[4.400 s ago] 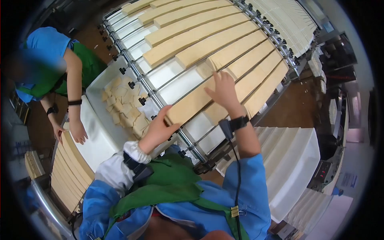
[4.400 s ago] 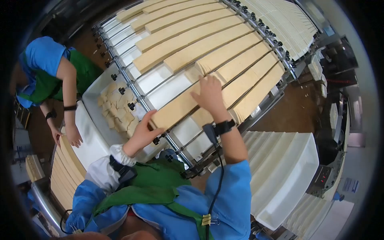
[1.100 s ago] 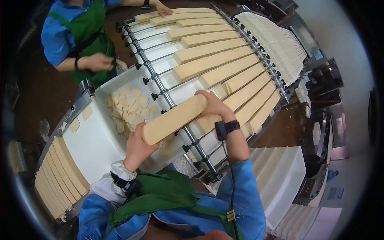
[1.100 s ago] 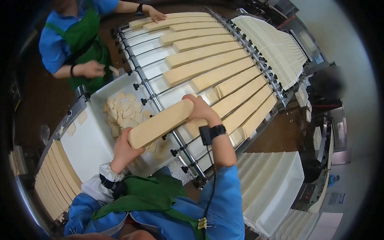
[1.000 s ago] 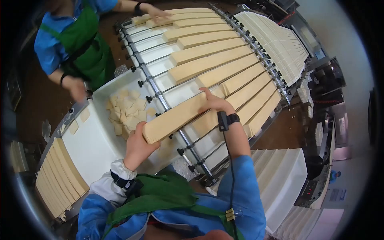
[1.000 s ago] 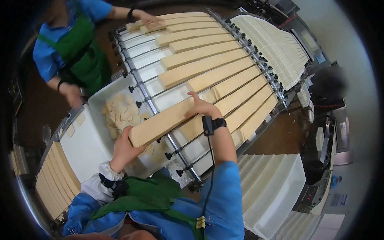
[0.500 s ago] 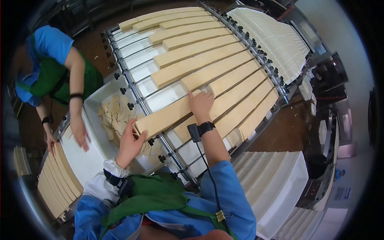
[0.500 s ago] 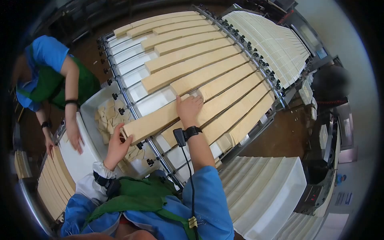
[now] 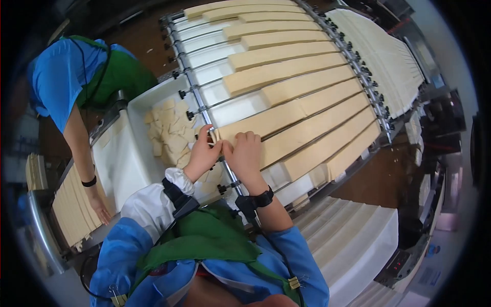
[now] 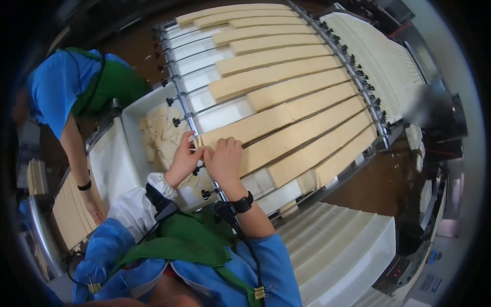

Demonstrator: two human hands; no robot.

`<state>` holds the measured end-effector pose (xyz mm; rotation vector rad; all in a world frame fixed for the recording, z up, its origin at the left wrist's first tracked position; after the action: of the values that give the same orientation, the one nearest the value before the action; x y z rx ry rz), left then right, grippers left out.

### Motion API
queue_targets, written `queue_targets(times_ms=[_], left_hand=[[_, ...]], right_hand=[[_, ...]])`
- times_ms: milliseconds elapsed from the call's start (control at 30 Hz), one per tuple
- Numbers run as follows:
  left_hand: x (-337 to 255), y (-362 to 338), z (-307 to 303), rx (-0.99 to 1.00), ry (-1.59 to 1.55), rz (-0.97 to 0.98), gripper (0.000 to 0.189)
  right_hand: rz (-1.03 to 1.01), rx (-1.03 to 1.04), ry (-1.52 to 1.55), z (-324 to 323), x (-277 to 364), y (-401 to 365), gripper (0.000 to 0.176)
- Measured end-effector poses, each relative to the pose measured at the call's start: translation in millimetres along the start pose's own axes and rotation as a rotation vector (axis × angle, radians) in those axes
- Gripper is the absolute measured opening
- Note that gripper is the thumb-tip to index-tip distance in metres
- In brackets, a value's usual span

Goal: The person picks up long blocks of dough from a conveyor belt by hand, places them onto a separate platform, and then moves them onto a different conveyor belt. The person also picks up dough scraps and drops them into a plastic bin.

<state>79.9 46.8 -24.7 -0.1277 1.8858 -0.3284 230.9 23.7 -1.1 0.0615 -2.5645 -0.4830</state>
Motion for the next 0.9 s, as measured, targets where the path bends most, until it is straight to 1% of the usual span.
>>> queue_targets(times_ms=[67, 133, 267, 367, 467, 500, 567, 633, 700, 833, 867, 900], left_hand=[[24.1, 5.1, -2.1, 0.026, -0.093, 0.037, 0.057], [33.0, 2.7, -6.1, 0.051, -0.229, 0.071, 0.056], [41.2, -2.3, -5.4, 0.048, -0.470, 0.074, 0.056], [61.8, 11.8, -3.7, 0.112, -0.399, 0.076, 0.057], [43.1, 1.7, -24.7, 0.032, -0.266, 0.068, 0.058], [50.4, -1.8, -32.5, -0.007, -0.366, 0.096, 0.061], [67.0, -6.5, -63.4, -0.197, -0.114, 0.230, 0.063], [81.4, -23.0, -97.6, -0.276, 0.013, 0.208, 0.068], [110.7, -37.3, -131.3, -0.255, 0.018, 0.110, 0.072], [136.6, -74.0, -165.6, -0.234, 0.088, -0.017, 0.065], [142.9, -79.4, -166.2, -0.225, 0.118, -0.049, 0.063], [145.9, -82.3, -160.9, -0.194, 0.050, -0.064, 0.059]], right_hand=[[0.014, -0.023, 0.005, 7.1, 4.5, -2.4, 0.040], [0.025, -0.041, 0.021, 7.8, 10.2, -3.4, 0.040], [0.057, -0.008, 0.058, 10.8, 23.7, -3.5, 0.045], [0.082, -0.001, 0.130, 27.6, 20.5, -1.3, 0.053], [0.094, 0.032, 0.197, 28.5, 9.5, -6.3, 0.058], [0.098, 0.025, 0.244, 16.5, 13.6, -11.6, 0.059], [0.099, 0.012, 0.287, -11.1, 20.9, -29.6, 0.058], [0.078, -0.003, 0.279, -48.4, 17.8, -56.0, 0.057], [0.186, -0.020, 0.171, -73.4, -7.8, -93.3, 0.058], [0.446, 0.010, 0.054, -91.7, -74.4, -131.0, 0.059], [0.399, 0.010, 0.016, -85.3, -83.1, -138.0, 0.060], [0.349, 0.008, -0.022, -77.6, -91.8, -138.9, 0.061]])
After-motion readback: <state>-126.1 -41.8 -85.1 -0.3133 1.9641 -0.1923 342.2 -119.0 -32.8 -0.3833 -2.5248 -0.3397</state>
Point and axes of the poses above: each hand's wrist, its own y-axis towards the middle knuckle, its own z-axis out of the palm, x = y × z, the point moved 2 cm from there along y, towards the middle knuckle, and after that the axes turned 3 degrees about -z, right-handed, at the moved point
